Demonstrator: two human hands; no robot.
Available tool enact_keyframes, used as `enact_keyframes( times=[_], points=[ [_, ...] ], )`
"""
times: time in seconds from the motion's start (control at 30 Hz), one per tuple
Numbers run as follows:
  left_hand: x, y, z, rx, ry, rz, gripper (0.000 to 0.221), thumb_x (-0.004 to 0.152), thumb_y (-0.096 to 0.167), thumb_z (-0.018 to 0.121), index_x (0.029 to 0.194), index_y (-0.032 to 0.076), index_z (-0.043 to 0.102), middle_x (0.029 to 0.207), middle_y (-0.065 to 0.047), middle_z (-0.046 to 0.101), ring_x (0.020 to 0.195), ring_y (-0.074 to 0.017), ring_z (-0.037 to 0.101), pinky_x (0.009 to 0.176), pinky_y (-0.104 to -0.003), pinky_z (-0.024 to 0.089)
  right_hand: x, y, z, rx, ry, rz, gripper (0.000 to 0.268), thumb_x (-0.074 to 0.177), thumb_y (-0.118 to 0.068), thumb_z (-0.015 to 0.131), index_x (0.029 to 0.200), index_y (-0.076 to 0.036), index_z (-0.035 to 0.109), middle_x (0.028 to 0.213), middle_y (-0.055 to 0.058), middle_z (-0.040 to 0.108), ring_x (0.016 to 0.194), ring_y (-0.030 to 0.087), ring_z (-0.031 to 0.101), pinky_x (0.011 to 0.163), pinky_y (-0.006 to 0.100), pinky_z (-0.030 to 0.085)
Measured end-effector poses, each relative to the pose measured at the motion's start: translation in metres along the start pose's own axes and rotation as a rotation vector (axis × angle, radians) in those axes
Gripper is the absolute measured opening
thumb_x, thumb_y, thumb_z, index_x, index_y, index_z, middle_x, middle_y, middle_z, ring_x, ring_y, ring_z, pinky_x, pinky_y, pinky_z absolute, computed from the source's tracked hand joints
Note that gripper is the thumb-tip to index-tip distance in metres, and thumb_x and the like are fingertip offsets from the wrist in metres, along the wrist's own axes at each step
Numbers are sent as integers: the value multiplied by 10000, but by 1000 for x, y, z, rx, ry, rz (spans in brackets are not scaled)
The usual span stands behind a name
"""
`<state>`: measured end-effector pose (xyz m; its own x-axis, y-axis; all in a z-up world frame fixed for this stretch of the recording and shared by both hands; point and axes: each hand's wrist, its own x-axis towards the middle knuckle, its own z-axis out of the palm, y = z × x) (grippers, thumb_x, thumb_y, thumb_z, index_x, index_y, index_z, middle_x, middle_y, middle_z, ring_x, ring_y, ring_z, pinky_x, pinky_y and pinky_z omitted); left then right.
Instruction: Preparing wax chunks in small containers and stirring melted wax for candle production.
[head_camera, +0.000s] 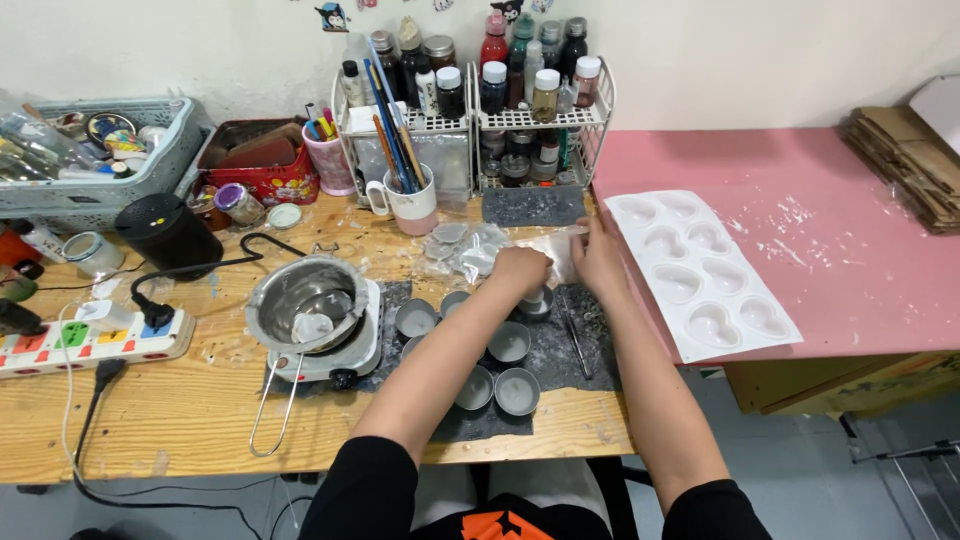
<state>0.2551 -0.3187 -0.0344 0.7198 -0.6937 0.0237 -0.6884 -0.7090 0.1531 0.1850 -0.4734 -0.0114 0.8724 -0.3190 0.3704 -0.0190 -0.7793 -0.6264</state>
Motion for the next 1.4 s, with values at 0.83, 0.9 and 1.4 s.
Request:
enact_keyframes(
  times=[0.83,0.9,1.4],
  points=[
    [31,15,-19,88,-310,-75,340,838,265,734,1156,149,769,1274,-90,711,1160,-292,688,935,-430,569,-14,-34,-44,-197,345,-105,286,899,-41,665,1179,-6,706,1053,226,722,882,407,707,747,501,566],
    [29,22,-28,85,-342,-101,377,809,263,767,1167,146,756,1286,-93,699,1169,-287,685,944,-427,564,-16,-44,-44,-182,202,-38,165,939,-70,662,1092,-18,697,1049,173,710,900,350,720,770,462,578],
    [-29,-1,-78,-525,259,12,275,1008,256,573,1191,85,687,1167,-170,698,1094,-371,657,928,-446,519,-17,-36,-30,46,32,-155,367,1093,-328,591,1063,0,753,1012,150,688,969,290,668,867,430,534]
  ],
)
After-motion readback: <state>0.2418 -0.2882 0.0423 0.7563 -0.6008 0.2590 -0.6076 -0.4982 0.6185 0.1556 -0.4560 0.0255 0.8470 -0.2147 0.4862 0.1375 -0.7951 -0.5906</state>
